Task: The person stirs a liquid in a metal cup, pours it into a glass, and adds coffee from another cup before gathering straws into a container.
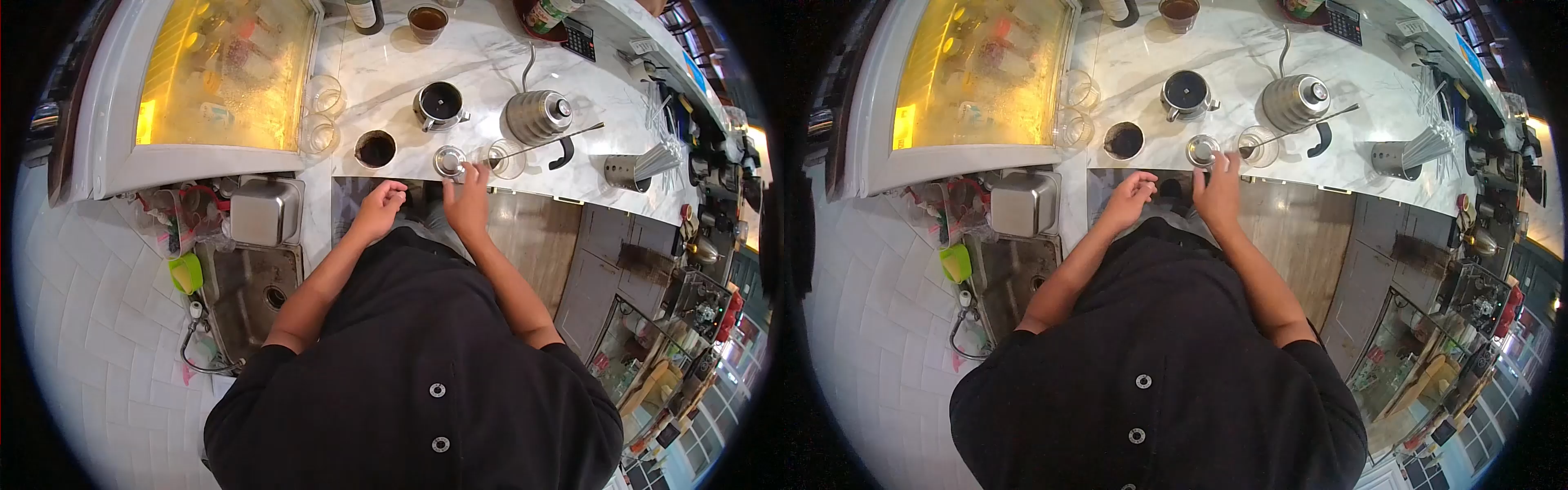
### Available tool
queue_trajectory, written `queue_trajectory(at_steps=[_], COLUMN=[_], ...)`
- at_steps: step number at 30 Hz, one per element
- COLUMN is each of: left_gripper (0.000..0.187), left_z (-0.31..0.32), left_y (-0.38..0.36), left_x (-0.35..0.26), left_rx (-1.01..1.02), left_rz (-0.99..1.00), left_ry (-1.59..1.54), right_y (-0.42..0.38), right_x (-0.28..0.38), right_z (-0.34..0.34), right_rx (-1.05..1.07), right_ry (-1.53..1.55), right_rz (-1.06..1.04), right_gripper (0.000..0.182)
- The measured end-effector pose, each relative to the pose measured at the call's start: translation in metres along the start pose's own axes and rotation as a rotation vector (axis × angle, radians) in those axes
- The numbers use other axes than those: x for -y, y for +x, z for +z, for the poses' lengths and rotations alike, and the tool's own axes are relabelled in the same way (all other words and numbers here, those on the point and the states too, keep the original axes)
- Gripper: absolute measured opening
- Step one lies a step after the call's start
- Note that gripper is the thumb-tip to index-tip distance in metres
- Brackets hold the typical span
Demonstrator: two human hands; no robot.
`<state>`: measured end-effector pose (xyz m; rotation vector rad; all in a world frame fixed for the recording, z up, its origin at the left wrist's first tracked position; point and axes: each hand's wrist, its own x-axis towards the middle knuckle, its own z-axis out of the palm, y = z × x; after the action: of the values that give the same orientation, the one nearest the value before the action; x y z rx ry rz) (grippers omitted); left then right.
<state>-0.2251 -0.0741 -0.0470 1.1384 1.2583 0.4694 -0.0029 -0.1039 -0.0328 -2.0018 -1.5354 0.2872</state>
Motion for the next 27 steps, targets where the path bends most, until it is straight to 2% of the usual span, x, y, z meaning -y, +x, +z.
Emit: queue_trajectory(at_steps=[1,3,4,6,7,9,13,22,25,27], left_gripper=[0.026,0.026,0.026,0.028,0.028,0.029,0.029,0.028,0.027,0.026], left_z=[-0.002,-0.003,-0.005,-0.008,-0.007,-0.006,-0.002,-0.008,-0.008,-0.005], left_y=[0.000,0.004,0.005,0.005,0.004,0.005,0.003,-0.008,-0.014,-0.019], left_x=[0.005,0.014,0.012,0.009,0.009,0.008,0.012,0.005,-0.011,-0.023], left_rx=[0.005,0.017,0.026,0.078,0.084,0.107,0.127,0.149,0.176,0.131], left_rz=[0.000,0.029,0.036,-0.002,0.001,-0.005,0.022,-0.014,-0.004,0.145], left_ry=[0.001,-0.007,-0.005,0.039,0.043,0.072,0.088,0.077,0.081,0.125], right_y=[-0.004,-0.009,-0.013,-0.017,-0.017,-0.010,-0.009,-0.020,-0.032,-0.045], right_x=[-0.001,-0.008,-0.015,-0.023,-0.028,-0.035,-0.037,-0.046,-0.048,-0.035], right_z=[-0.001,-0.002,0.006,0.020,0.024,0.030,0.039,0.046,0.036,0.013], right_rx=[-0.002,0.169,0.158,0.104,0.097,0.312,0.268,0.204,0.281,0.163], right_ry=[-0.002,0.189,0.187,0.221,0.221,0.585,0.727,0.865,0.803,0.775], right_rz=[0.004,0.515,0.518,0.700,0.704,1.034,1.067,1.031,0.956,0.808], right_gripper=[0.047,0.043,0.043,0.047,0.047,0.057,0.056,0.039,0.030,0.028])
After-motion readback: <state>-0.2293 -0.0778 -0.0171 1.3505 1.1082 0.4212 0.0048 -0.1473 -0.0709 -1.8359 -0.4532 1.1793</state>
